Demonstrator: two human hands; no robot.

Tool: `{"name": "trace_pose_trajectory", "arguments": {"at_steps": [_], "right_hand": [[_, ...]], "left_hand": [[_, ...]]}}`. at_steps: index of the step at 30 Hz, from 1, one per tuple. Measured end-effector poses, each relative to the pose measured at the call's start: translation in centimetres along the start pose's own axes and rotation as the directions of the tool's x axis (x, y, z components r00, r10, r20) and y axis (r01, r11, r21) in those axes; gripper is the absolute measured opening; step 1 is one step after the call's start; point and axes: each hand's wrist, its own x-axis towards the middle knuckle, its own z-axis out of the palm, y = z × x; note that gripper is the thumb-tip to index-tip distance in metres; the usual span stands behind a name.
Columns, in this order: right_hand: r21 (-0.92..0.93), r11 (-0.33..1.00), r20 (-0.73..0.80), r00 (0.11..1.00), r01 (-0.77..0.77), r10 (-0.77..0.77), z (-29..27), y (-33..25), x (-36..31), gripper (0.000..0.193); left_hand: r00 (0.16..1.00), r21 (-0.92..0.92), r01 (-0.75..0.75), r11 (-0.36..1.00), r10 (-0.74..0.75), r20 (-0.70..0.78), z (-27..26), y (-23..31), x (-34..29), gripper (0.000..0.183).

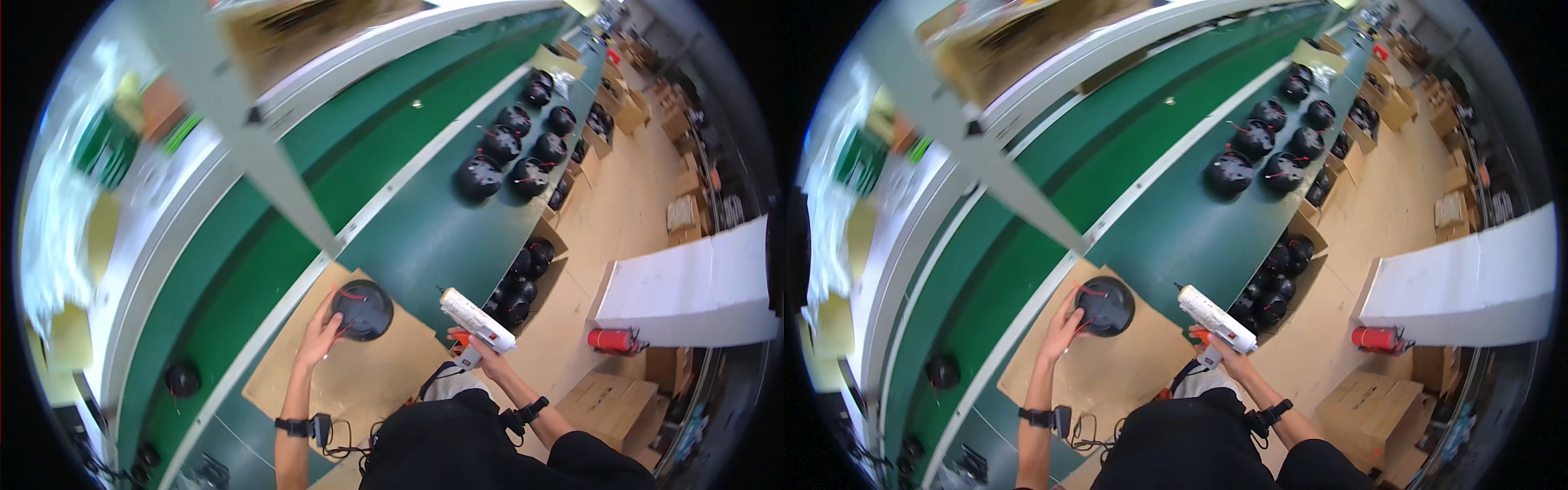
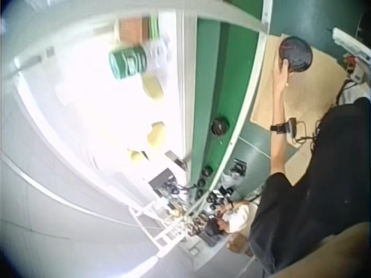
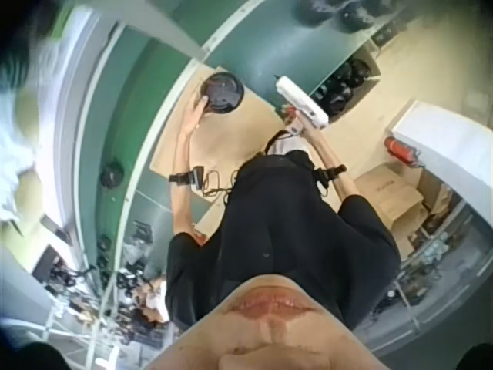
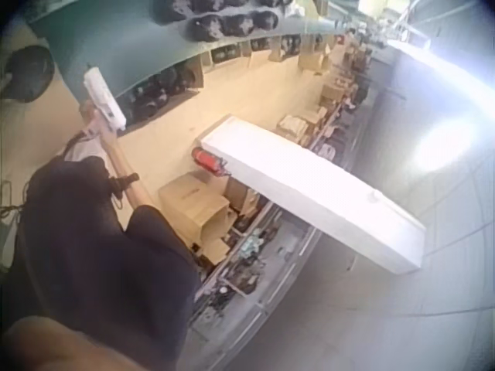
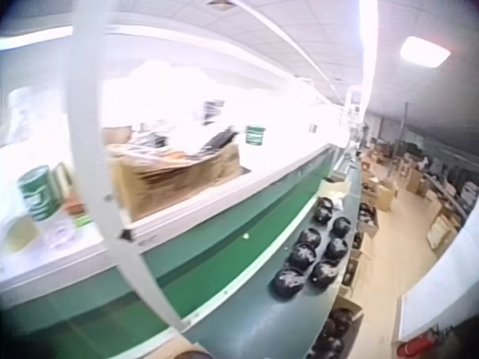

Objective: Applying hot glue to wires and internal components of plastic housings on an assembly line.

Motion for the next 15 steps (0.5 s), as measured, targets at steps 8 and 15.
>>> {"name": "trace_pose_trajectory", "arguments": {"at_steps": [8, 15], "right_hand": [[0.085, 0.994, -0.222, 0.974, 0.067, -0.047, -6.2, -1.5, -2.4, 0.053], [-0.057, 0.998, -0.206, 0.977, 0.041, -0.052, -7.1, -0.9, -1.9, 0.054]], "left_hand": [[0.993, 0.085, 0.039, 0.996, -0.029, -0.111, 15.4, 1.8, 22.7, 0.065], [0.959, 0.453, -0.277, 0.848, 0.217, 0.181, 12.4, -0.6, 19.6, 0.04]]}}
